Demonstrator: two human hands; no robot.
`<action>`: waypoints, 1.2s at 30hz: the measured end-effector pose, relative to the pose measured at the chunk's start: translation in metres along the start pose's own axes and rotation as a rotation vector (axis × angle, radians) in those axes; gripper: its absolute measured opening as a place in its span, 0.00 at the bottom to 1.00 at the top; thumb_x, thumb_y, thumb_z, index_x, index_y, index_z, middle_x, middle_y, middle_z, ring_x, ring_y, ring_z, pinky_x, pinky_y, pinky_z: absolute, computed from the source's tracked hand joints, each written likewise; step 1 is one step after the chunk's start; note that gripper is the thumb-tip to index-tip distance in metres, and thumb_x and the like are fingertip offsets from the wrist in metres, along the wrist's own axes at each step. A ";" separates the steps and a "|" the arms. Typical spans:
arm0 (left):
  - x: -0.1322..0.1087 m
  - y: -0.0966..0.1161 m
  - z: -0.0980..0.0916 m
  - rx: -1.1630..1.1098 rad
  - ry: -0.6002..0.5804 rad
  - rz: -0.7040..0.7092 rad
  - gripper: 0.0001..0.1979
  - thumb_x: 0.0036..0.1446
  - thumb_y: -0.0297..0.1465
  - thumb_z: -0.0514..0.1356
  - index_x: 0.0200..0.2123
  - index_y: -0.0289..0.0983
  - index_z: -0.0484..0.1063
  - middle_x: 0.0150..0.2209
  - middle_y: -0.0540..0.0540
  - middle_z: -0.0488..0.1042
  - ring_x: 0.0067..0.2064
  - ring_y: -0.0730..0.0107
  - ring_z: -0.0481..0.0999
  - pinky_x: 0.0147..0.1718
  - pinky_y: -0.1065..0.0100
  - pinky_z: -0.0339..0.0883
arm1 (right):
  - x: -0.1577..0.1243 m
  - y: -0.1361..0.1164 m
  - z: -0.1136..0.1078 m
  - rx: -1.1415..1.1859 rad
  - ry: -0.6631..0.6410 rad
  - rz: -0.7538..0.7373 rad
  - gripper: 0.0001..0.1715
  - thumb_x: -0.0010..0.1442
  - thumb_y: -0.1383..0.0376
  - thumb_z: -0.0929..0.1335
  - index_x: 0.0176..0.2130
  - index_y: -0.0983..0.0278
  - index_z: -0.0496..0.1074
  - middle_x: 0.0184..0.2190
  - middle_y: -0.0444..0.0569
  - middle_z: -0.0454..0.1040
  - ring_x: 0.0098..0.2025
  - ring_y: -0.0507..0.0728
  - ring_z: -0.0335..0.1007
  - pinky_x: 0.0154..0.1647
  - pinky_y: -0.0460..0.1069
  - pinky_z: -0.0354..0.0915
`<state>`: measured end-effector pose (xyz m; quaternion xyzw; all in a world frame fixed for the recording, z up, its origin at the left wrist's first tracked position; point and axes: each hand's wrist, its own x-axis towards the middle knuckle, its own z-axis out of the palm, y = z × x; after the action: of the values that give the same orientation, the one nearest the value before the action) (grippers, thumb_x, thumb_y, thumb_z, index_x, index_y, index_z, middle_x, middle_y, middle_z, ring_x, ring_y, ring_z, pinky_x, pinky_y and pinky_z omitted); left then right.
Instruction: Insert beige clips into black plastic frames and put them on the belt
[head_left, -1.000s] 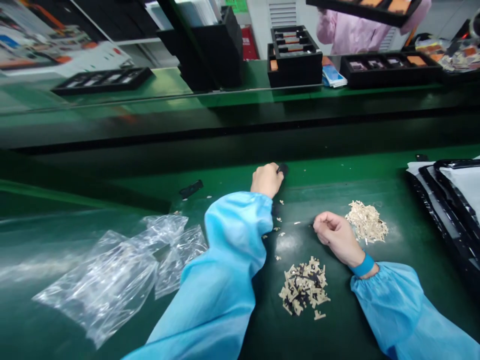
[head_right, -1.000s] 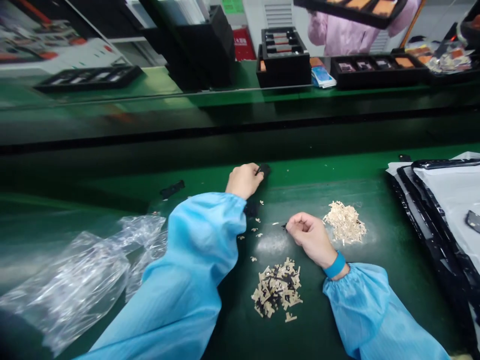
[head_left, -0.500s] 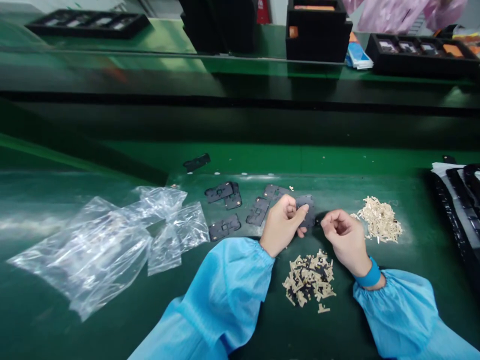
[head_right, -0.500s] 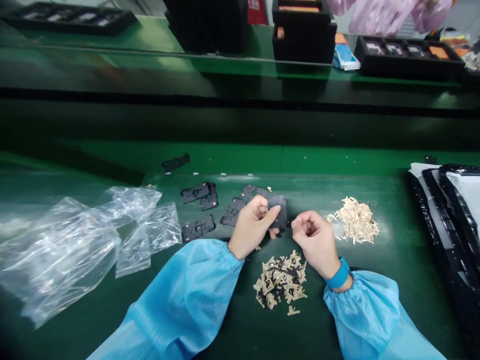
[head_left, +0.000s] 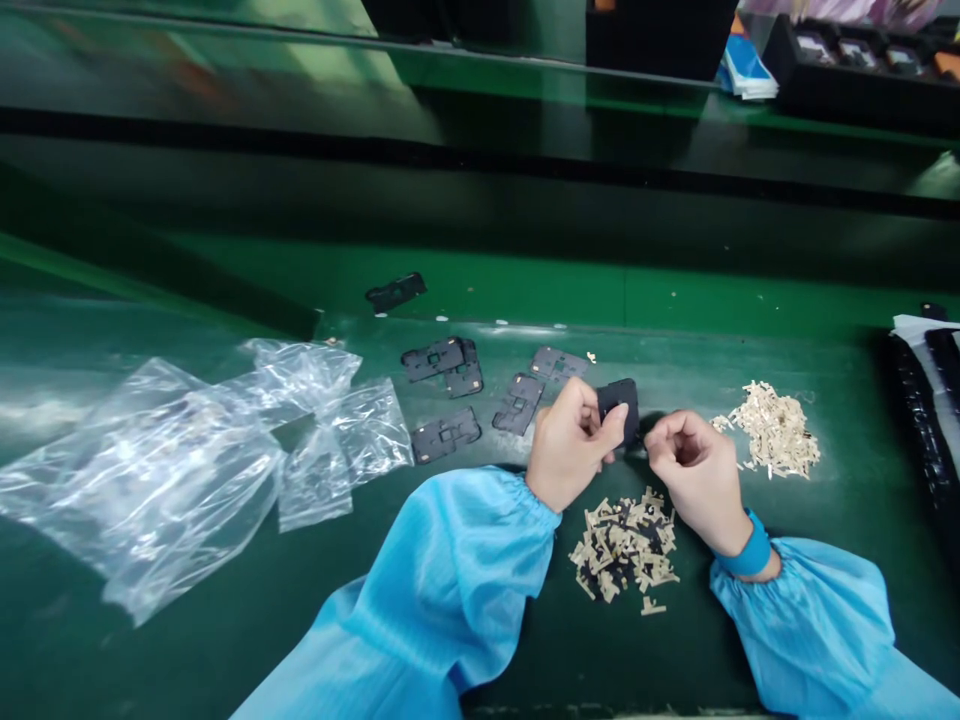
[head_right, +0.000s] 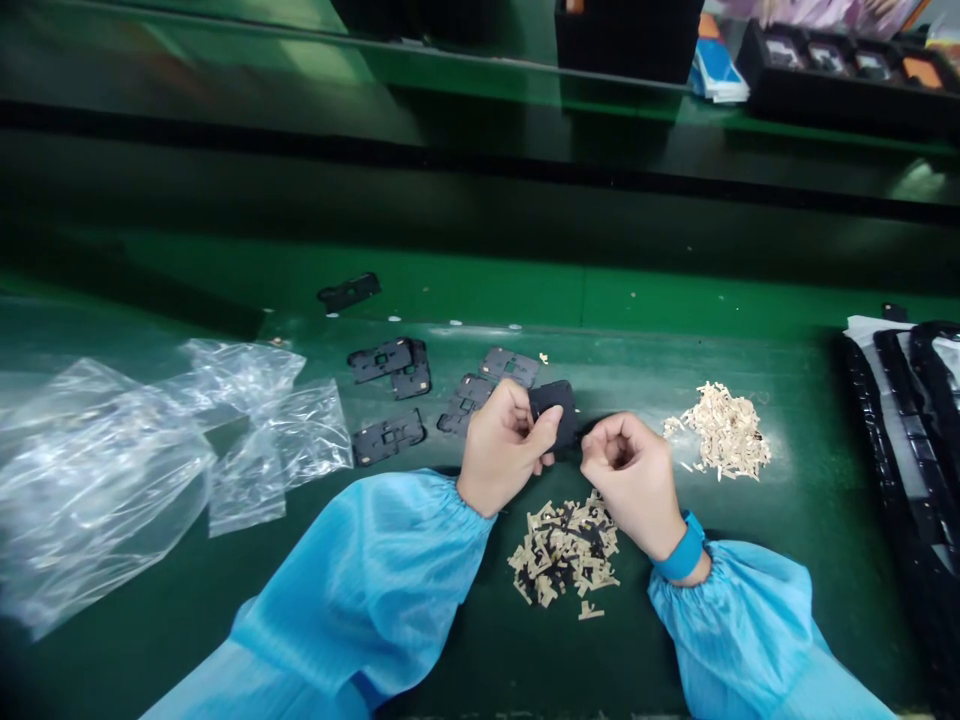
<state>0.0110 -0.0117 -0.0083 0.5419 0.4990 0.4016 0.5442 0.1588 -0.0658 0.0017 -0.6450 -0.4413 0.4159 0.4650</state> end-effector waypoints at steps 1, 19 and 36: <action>0.000 0.000 0.000 0.008 0.002 0.003 0.17 0.58 0.40 0.63 0.28 0.42 0.55 0.14 0.60 0.66 0.12 0.78 0.66 0.13 0.78 0.56 | 0.000 0.000 0.000 -0.004 -0.003 0.000 0.06 0.54 0.65 0.71 0.28 0.61 0.71 0.20 0.42 0.68 0.22 0.51 0.59 0.21 0.45 0.56; -0.002 0.001 0.002 0.011 0.018 0.031 0.17 0.58 0.38 0.63 0.28 0.42 0.56 0.14 0.61 0.65 0.14 0.79 0.66 0.15 0.78 0.56 | 0.000 0.000 -0.002 -0.033 -0.028 -0.001 0.05 0.55 0.65 0.71 0.28 0.61 0.71 0.21 0.42 0.68 0.22 0.51 0.58 0.21 0.46 0.56; 0.000 0.002 0.001 -0.019 -0.009 0.010 0.17 0.58 0.38 0.63 0.28 0.41 0.55 0.14 0.61 0.64 0.13 0.80 0.64 0.15 0.78 0.56 | 0.002 -0.001 -0.003 -0.027 -0.051 0.011 0.05 0.55 0.65 0.72 0.29 0.62 0.72 0.21 0.42 0.69 0.22 0.50 0.57 0.21 0.45 0.55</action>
<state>0.0119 -0.0121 -0.0067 0.5410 0.4898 0.4068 0.5495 0.1623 -0.0645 0.0029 -0.6428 -0.4553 0.4287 0.4425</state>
